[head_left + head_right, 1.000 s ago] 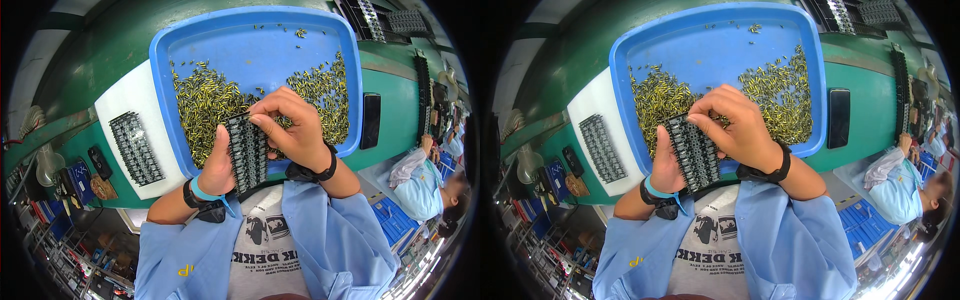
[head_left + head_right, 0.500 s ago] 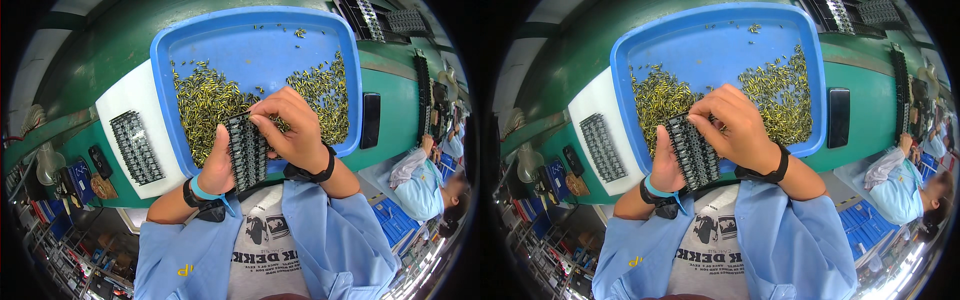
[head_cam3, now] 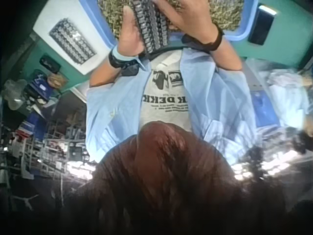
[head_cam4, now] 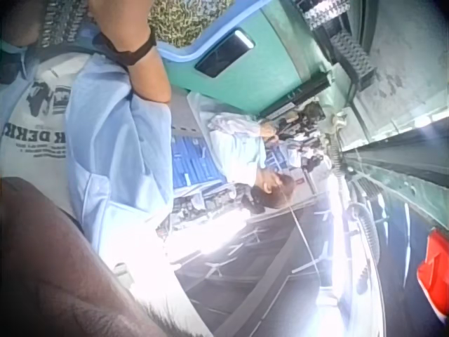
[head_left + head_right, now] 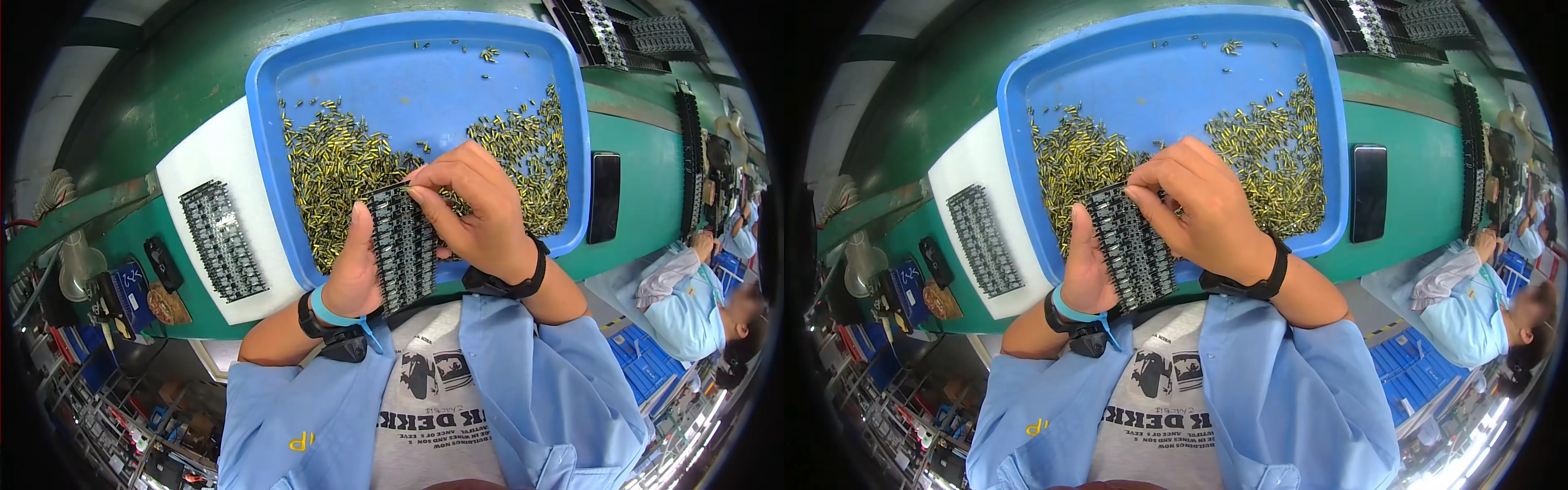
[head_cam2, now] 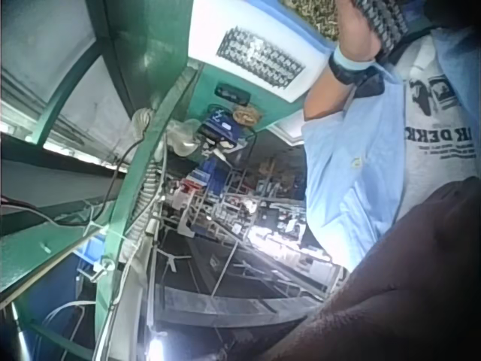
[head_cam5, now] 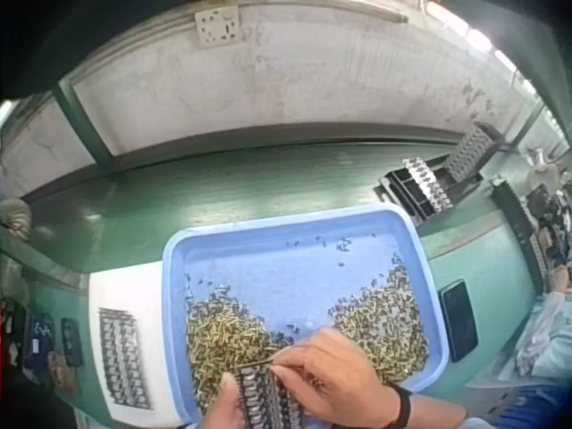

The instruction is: The person inserts electronic components into a circuit board panel by hand, places the completed panel into a rack, and takes another circuit board panel to insert more components.

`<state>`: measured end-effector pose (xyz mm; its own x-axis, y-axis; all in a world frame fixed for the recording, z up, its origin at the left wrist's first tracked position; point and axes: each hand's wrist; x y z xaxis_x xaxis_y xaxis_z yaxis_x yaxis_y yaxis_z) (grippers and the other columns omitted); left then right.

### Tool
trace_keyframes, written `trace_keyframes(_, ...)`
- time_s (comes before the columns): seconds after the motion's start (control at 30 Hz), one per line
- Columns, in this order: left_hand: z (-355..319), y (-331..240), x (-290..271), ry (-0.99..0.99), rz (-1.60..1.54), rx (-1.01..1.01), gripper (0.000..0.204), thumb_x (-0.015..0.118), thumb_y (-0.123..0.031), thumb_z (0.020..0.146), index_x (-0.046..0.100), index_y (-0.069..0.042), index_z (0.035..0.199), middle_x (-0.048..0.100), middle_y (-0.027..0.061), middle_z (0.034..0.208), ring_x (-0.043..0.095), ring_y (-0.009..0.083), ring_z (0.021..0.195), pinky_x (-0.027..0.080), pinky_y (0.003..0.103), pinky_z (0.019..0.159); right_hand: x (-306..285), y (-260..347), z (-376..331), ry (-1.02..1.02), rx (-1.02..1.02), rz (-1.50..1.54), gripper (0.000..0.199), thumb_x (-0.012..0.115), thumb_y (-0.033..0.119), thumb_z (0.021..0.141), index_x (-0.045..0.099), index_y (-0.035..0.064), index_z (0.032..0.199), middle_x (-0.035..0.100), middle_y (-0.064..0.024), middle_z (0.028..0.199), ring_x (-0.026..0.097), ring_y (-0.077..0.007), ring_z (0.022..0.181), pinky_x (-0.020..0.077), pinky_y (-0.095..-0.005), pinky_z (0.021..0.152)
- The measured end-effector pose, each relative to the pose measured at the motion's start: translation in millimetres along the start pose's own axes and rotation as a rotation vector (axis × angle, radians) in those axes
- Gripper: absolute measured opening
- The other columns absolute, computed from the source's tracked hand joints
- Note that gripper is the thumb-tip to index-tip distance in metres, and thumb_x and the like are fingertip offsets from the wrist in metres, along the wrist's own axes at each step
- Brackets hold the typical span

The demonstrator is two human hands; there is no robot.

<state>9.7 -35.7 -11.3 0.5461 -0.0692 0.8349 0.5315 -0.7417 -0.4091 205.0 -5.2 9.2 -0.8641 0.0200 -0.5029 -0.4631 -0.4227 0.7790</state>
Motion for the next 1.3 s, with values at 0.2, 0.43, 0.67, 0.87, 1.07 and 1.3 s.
trace_keyframes(0.2,0.0,-4.3,7.3,0.014,0.064,0.010,0.093,0.034,-0.078,0.106,0.033,-0.006,0.165,0.059,0.0118,0.147,0.063,0.0229,0.129,0.053,0.042,0.111,2.2,1.8,-0.7,-0.049,-0.091,-0.108,0.017,0.081,-0.002,0.086,0.073,0.0033,0.100,0.076,-0.0071,0.097,0.066,-0.0245,0.082,0.0513,-0.0351,0.071)
trace_keyframes(0.43,0.2,-5.4,9.3,0.044,0.082,0.034,0.095,0.033,-0.075,0.109,0.017,-0.007,0.173,0.053,0.0098,0.155,0.059,0.0216,0.134,0.050,0.041,0.113,6.0,3.6,-3.4,-0.075,-0.083,-0.086,0.019,0.081,-0.004,0.085,0.072,0.0031,0.099,0.075,-0.0071,0.096,0.063,-0.0240,0.078,0.0505,-0.0347,0.068)
trace_keyframes(0.67,-0.7,-3.2,9.6,0.017,0.029,0.022,0.091,0.031,-0.072,0.111,0.018,-0.007,0.173,0.054,0.0096,0.154,0.060,0.0210,0.133,0.051,0.041,0.113,5.4,5.9,-3.5,-0.075,-0.108,-0.139,0.020,0.081,-0.004,0.083,0.071,0.0033,0.099,0.073,-0.0068,0.096,0.062,-0.0244,0.078,0.0499,-0.0363,0.069)
trace_keyframes(0.87,-0.8,-1.7,5.8,0.013,0.047,0.019,0.090,0.032,-0.070,0.111,0.018,-0.007,0.173,0.059,0.0085,0.145,0.064,0.0198,0.125,0.053,0.040,0.110,0.9,11.3,0.7,-0.063,-0.251,-0.346,0.022,0.083,0.000,0.082,0.071,0.0041,0.101,0.070,-0.0061,0.094,0.063,-0.0272,0.081,0.0494,-0.0401,0.072)
trace_keyframes(1.07,-1.5,-0.6,6.3,-0.008,0.069,0.010,0.091,0.033,-0.071,0.111,0.020,-0.006,0.172,0.062,0.0075,0.140,0.064,0.0181,0.122,0.053,0.037,0.108,0.1,16.4,-1.9,-0.057,-0.252,-0.405,0.024,0.083,0.002,0.082,0.071,0.0042,0.102,0.069,-0.0062,0.093,0.064,-0.0279,0.083,0.0489,-0.0417,0.073)
trace_keyframes(1.3,-1.5,0.8,6.4,-0.014,0.123,0.011,0.095,0.036,-0.075,0.108,0.024,-0.006,0.172,0.064,0.0071,0.136,0.065,0.0169,0.118,0.054,0.036,0.106,-5.2,15.8,-2.3,0.002,-0.287,-0.458,0.024,0.083,0.002,0.081,0.071,0.0039,0.102,0.068,-0.0057,0.094,0.064,-0.0270,0.083,0.0486,-0.0421,0.072)
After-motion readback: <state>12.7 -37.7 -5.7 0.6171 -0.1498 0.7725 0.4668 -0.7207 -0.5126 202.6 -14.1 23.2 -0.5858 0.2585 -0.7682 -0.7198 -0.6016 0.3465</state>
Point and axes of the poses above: each hand's wrist, its own z-axis towards the middle knuckle, its own x-axis out of the palm, y = z × x
